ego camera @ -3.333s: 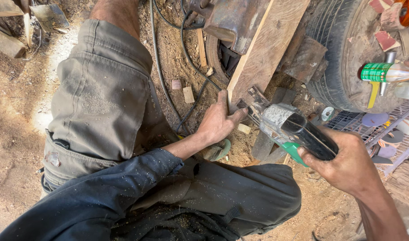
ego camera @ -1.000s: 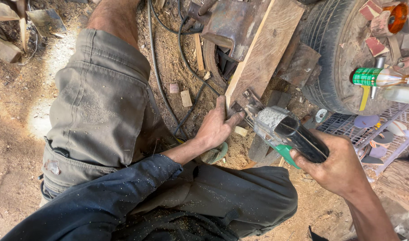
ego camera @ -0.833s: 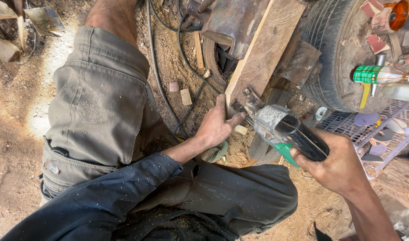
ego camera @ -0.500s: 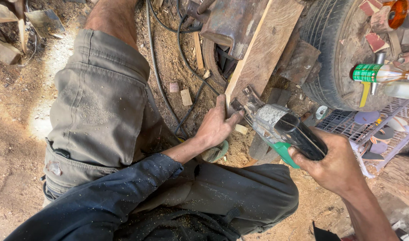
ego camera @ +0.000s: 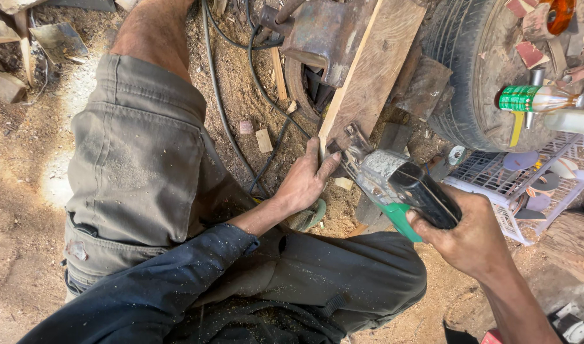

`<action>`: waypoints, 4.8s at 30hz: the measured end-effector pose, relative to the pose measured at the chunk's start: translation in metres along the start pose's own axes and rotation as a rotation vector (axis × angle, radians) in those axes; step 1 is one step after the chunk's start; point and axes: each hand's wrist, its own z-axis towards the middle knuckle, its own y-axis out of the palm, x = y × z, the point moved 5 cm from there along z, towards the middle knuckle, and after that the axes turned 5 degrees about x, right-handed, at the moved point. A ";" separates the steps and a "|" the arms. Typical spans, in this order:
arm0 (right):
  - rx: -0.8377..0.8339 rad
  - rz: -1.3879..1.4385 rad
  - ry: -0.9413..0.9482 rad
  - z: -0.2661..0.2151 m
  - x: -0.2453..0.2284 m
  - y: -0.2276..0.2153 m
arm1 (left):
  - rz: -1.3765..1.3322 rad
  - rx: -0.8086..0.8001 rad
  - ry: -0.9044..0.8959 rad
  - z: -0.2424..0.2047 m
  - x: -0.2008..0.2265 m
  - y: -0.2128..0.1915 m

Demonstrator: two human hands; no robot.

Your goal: The person uses a jigsaw to cut a plank of wood clamped in a vise. They guide the tool along the wood, pause to reposition the plank, and continue cutting until the piece is separated.

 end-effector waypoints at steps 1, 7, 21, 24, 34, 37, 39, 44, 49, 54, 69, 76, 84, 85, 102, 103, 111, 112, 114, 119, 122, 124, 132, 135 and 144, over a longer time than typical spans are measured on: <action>-0.001 -0.004 0.030 0.000 0.001 0.001 | 0.006 -0.001 -0.001 0.000 0.000 0.000; -0.003 0.026 0.053 -0.001 0.001 0.003 | 0.019 0.007 -0.027 -0.001 0.002 -0.002; 0.004 0.032 0.149 -0.006 -0.005 0.009 | 0.012 0.002 -0.100 -0.001 -0.003 0.000; 0.023 0.077 0.112 -0.008 -0.009 0.010 | 0.033 -0.007 -0.107 -0.001 -0.003 -0.001; 0.058 0.151 0.154 -0.015 -0.011 0.018 | -0.009 0.136 -0.031 -0.002 -0.004 -0.007; 0.071 0.166 0.165 -0.016 -0.014 0.019 | -0.015 0.137 -0.010 0.001 -0.002 -0.008; 0.076 0.157 0.185 -0.015 -0.015 0.019 | -0.029 0.135 0.007 0.002 -0.002 -0.009; 0.083 0.190 0.213 -0.018 -0.016 0.022 | 0.016 0.122 -0.025 0.004 -0.008 -0.009; 0.082 0.222 0.216 -0.017 -0.012 0.025 | -0.006 0.102 -0.039 0.009 -0.007 -0.012; 0.034 0.359 0.170 -0.020 -0.007 0.031 | 0.069 -0.004 -0.241 0.010 -0.011 -0.013; 0.032 0.322 0.197 -0.022 -0.014 0.034 | 0.133 0.035 0.104 0.015 0.016 -0.029; 0.069 0.329 0.238 -0.025 -0.016 0.032 | 0.132 0.008 0.003 0.010 0.025 -0.030; 0.089 0.315 0.230 -0.024 -0.013 0.038 | 0.060 0.034 0.086 0.010 0.034 -0.035; 0.096 0.317 0.240 -0.026 -0.013 0.039 | 0.059 0.025 0.072 0.009 0.032 -0.035; 0.147 0.406 0.302 -0.031 -0.020 0.039 | 0.088 0.020 0.002 0.012 0.025 -0.036; 0.145 0.385 0.307 -0.031 -0.020 0.039 | 0.094 0.037 0.038 0.012 0.027 -0.037; 0.157 0.441 0.331 -0.032 -0.018 0.042 | 0.071 0.014 0.058 0.012 0.030 -0.037; 0.158 0.473 0.340 -0.033 -0.018 0.043 | 0.090 -0.006 0.027 0.011 0.028 -0.035; 0.165 0.517 0.344 -0.031 -0.018 0.043 | 0.132 -0.044 -0.021 0.012 0.025 -0.034; 0.182 0.533 0.349 -0.033 -0.019 0.045 | 0.052 -0.038 0.067 0.010 0.026 -0.036; 0.188 0.578 0.366 -0.035 -0.019 0.048 | 0.027 -0.044 0.055 0.010 0.024 -0.036; 0.196 0.585 0.343 -0.034 -0.021 0.048 | 0.014 -0.038 0.066 0.011 0.024 -0.036; 0.219 0.637 0.360 -0.035 -0.024 0.049 | 0.089 -0.061 -0.016 0.011 0.020 -0.037; 0.225 0.655 0.356 -0.034 -0.025 0.050 | 0.053 -0.043 0.050 0.011 0.022 -0.036; 0.247 0.653 0.389 -0.036 -0.029 0.051 | 0.035 -0.059 0.040 0.011 0.016 -0.035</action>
